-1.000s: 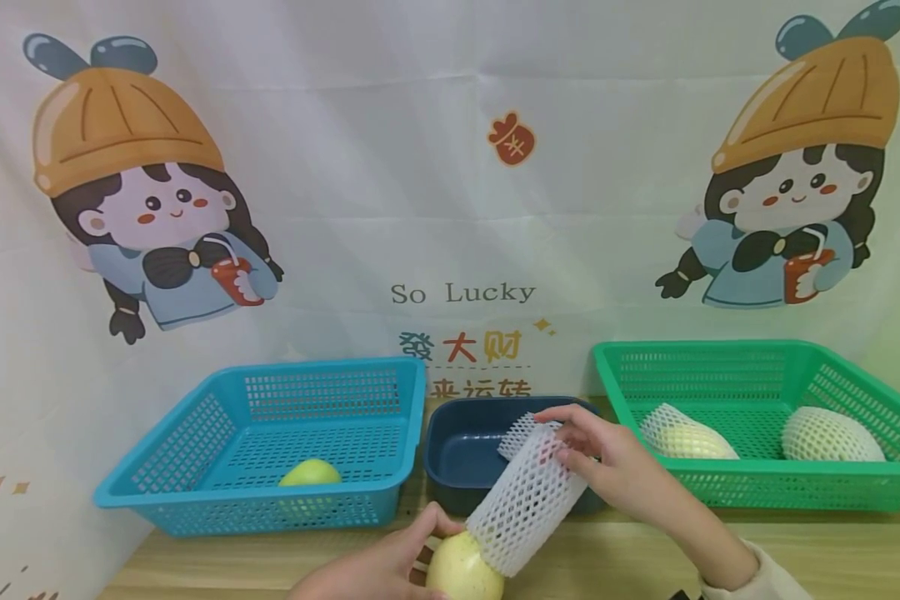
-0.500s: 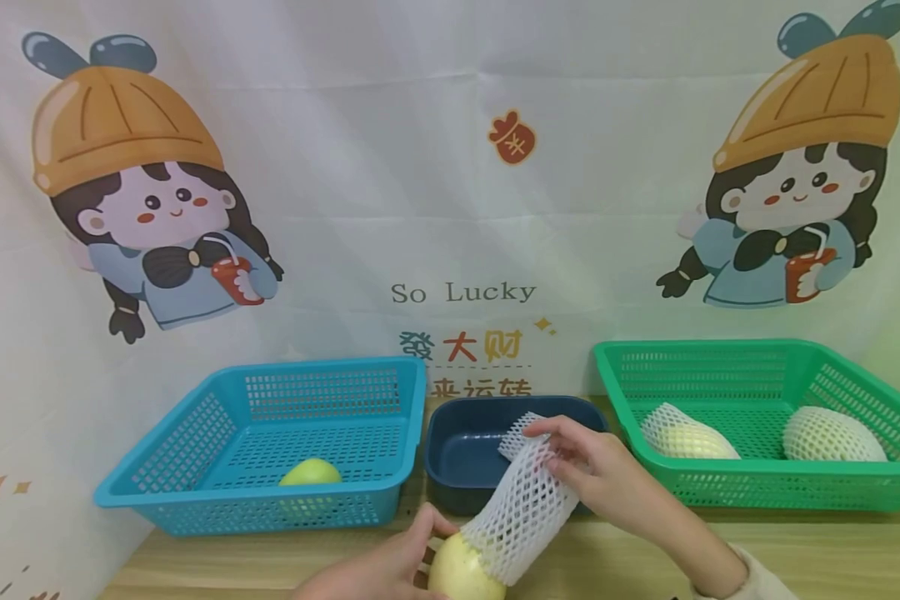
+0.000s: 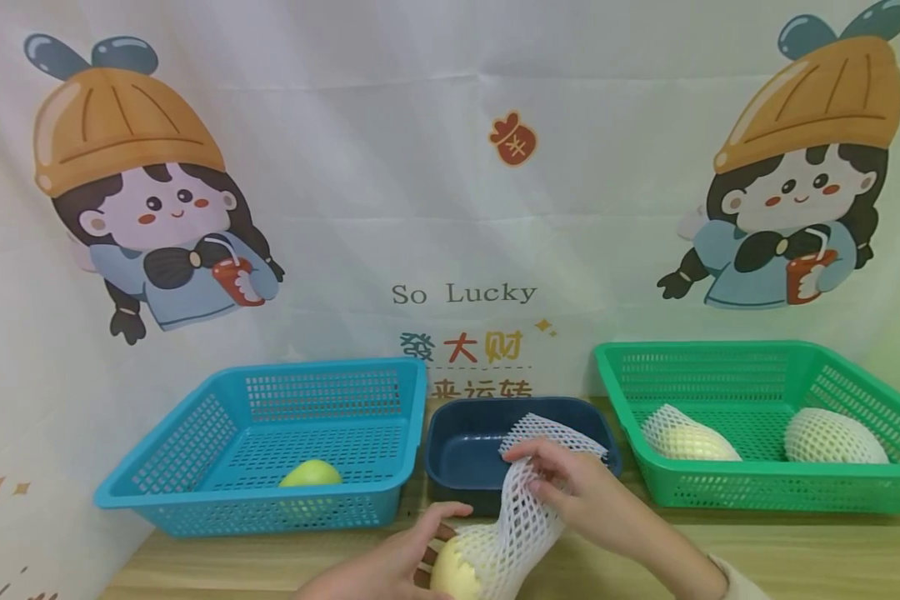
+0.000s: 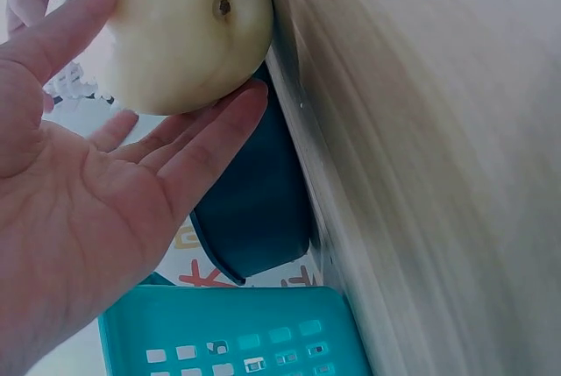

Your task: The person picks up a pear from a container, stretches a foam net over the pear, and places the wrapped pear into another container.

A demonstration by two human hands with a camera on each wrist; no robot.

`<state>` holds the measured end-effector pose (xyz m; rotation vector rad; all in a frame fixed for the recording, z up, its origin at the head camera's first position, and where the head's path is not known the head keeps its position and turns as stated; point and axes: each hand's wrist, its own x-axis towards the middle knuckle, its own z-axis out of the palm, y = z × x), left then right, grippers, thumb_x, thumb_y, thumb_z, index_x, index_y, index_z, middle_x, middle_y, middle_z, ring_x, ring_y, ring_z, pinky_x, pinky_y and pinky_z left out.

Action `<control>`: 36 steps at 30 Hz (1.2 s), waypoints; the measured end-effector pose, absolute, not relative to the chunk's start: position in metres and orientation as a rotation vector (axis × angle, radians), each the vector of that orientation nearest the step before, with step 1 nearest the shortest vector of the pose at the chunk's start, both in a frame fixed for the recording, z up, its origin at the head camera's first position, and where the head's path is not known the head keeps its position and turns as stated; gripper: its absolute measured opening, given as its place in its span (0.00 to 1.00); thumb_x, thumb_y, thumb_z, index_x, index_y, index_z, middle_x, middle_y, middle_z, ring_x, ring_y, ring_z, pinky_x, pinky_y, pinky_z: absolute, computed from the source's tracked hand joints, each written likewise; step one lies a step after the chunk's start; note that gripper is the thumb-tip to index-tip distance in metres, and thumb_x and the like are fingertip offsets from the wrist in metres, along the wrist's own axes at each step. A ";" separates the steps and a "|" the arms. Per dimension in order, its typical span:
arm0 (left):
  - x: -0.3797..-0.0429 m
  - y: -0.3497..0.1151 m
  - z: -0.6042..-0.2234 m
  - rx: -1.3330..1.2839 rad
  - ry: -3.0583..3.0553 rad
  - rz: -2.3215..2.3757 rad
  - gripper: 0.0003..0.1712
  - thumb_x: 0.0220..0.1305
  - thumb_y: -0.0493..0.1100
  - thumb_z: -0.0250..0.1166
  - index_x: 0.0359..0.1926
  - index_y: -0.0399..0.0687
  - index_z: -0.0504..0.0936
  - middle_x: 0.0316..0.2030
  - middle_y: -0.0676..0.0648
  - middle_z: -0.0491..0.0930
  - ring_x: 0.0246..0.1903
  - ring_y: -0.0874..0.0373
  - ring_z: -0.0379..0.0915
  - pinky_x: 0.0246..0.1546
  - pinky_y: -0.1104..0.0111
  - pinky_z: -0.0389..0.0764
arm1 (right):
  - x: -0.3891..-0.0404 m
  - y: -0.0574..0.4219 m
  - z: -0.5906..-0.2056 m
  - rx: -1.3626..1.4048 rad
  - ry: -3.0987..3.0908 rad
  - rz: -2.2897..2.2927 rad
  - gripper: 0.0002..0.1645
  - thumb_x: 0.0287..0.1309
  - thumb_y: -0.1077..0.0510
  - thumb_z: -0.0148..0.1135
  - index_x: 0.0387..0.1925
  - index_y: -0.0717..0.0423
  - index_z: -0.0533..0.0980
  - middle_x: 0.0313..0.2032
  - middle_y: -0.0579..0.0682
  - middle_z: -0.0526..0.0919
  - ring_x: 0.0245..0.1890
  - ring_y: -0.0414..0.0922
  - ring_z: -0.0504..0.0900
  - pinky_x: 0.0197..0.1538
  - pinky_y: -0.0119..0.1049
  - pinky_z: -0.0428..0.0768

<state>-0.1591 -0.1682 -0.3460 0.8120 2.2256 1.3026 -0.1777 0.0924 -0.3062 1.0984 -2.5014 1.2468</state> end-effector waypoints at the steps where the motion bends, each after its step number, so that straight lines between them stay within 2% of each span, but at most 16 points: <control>1: -0.159 -0.168 -0.345 0.809 2.212 1.298 0.44 0.56 0.41 0.67 0.67 0.48 0.51 0.55 0.42 0.64 0.49 0.54 0.68 0.44 0.71 0.75 | -0.177 0.092 -0.306 1.106 -2.501 1.242 0.17 0.60 0.67 0.54 0.50 0.53 0.73 0.50 0.53 0.79 0.44 0.41 0.79 0.43 0.31 0.77; 11: -0.159 -0.167 -0.345 0.902 2.136 1.318 0.37 0.58 0.42 0.66 0.65 0.49 0.58 0.59 0.45 0.64 0.49 0.63 0.69 0.45 0.73 0.74 | -0.174 0.099 -0.298 1.015 -2.510 1.231 0.19 0.57 0.69 0.52 0.50 0.52 0.74 0.50 0.51 0.80 0.45 0.42 0.78 0.45 0.31 0.77; 20: -0.158 -0.168 -0.344 0.856 2.187 1.293 0.37 0.55 0.42 0.68 0.63 0.52 0.60 0.56 0.49 0.65 0.48 0.60 0.68 0.45 0.73 0.74 | -0.174 0.118 -0.281 0.895 -2.473 1.313 0.23 0.54 0.73 0.47 0.50 0.55 0.73 0.47 0.50 0.78 0.45 0.46 0.75 0.47 0.36 0.76; 28: -0.157 -0.167 -0.342 0.854 2.250 1.260 0.35 0.56 0.41 0.67 0.61 0.52 0.60 0.57 0.47 0.65 0.48 0.59 0.68 0.45 0.72 0.73 | -0.164 0.121 -0.275 0.862 -2.399 1.234 0.16 0.59 0.66 0.54 0.48 0.52 0.74 0.48 0.46 0.78 0.44 0.43 0.75 0.46 0.34 0.77; 36: -0.156 -0.165 -0.343 0.848 2.238 1.302 0.35 0.55 0.40 0.68 0.61 0.50 0.61 0.55 0.47 0.68 0.46 0.63 0.70 0.42 0.74 0.75 | -0.148 0.106 -0.279 0.943 -2.353 1.026 0.18 0.55 0.64 0.62 0.47 0.49 0.74 0.46 0.42 0.75 0.42 0.41 0.73 0.43 0.33 0.79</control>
